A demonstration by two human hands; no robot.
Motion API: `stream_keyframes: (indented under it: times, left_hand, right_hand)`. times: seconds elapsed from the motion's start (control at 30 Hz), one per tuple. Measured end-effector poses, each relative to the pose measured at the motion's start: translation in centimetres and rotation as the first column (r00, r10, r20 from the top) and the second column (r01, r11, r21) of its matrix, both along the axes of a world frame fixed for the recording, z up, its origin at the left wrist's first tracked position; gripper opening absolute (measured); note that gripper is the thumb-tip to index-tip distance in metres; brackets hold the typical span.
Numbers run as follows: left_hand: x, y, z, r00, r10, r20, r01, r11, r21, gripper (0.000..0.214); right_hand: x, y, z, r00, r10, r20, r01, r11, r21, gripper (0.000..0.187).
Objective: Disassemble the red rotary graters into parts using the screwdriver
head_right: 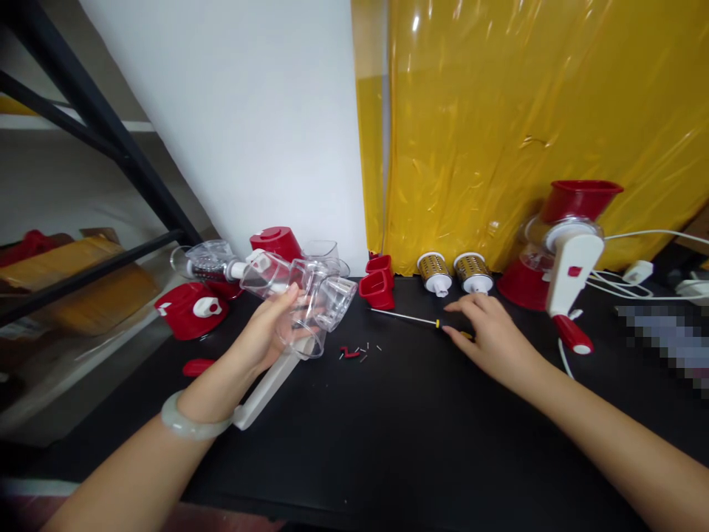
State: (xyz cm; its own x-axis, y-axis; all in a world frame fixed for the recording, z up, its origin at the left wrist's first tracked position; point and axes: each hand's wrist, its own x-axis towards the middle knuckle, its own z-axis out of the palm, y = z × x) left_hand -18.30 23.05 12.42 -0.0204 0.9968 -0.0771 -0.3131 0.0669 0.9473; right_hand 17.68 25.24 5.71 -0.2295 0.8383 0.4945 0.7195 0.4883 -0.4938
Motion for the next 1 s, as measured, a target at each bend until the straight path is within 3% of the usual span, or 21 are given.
stream_keyframes:
  times: [0.1,0.13,0.17,0.23,0.3,0.37,0.43,0.53,0.63,1.0]
  left_hand:
    - [0.1,0.0,-0.3,1.0,-0.014,0.014,0.014,1.0,-0.013,0.038]
    - [0.2,0.0,-0.3,1.0,-0.02,0.012,0.02,1.0,-0.01,0.039]
    - [0.3,-0.1,-0.4,1.0,-0.03,0.002,0.03,1.0,0.0,0.04]
    - [0.4,-0.4,-0.4,0.999,-0.03,-0.043,0.034,0.995,0.095,0.044]
    - [0.3,-0.8,-0.3,0.987,0.023,-0.158,0.026,0.954,0.3,0.057]
    - [0.2,-1.1,-0.1,0.947,0.094,-0.308,0.069,0.875,0.479,0.068]
    - [0.1,-1.2,0.2,0.911,0.07,-0.407,0.162,0.846,0.507,0.064]
    - [0.0,-1.1,0.3,0.912,-0.023,-0.41,0.233,0.851,0.47,0.051]
    - [-0.1,-0.8,0.0,0.92,-0.011,-0.392,0.215,0.851,0.48,0.052]
    - [-0.2,-0.6,-0.9,0.949,-0.072,-0.305,0.188,0.91,0.369,0.064]
  right_hand:
    - [-5.1,-1.6,2.3,0.955,0.208,-0.211,-0.234,0.967,-0.105,0.045]
    - [-7.0,-2.0,2.8,0.893,0.257,-0.369,-0.342,0.921,-0.186,0.051]
    - [-8.9,-2.2,3.1,0.783,0.257,-0.567,-0.463,0.849,-0.255,0.055]
    - [-12.3,-2.3,3.1,0.488,0.106,-0.867,-0.686,0.661,-0.305,0.062]
    - [-14.8,-2.2,2.8,0.279,-0.085,-0.957,-0.806,0.521,-0.281,0.071]
    - [-16.3,-2.2,2.2,0.166,-0.194,-0.967,-0.872,0.429,-0.236,0.077]
    - [-17.1,-2.4,1.6,0.101,-0.262,-0.96,-0.902,0.383,-0.2,0.072]
    - [-17.3,-2.8,0.7,0.044,-0.335,-0.941,-0.904,0.389,-0.18,0.048]
    - [-17.1,-3.0,0.3,0.048,-0.346,-0.937,-0.882,0.426,-0.203,0.034]
    - [-17.3,-3.1,0.6,0.092,-0.312,-0.946,-0.807,0.533,-0.254,0.038]
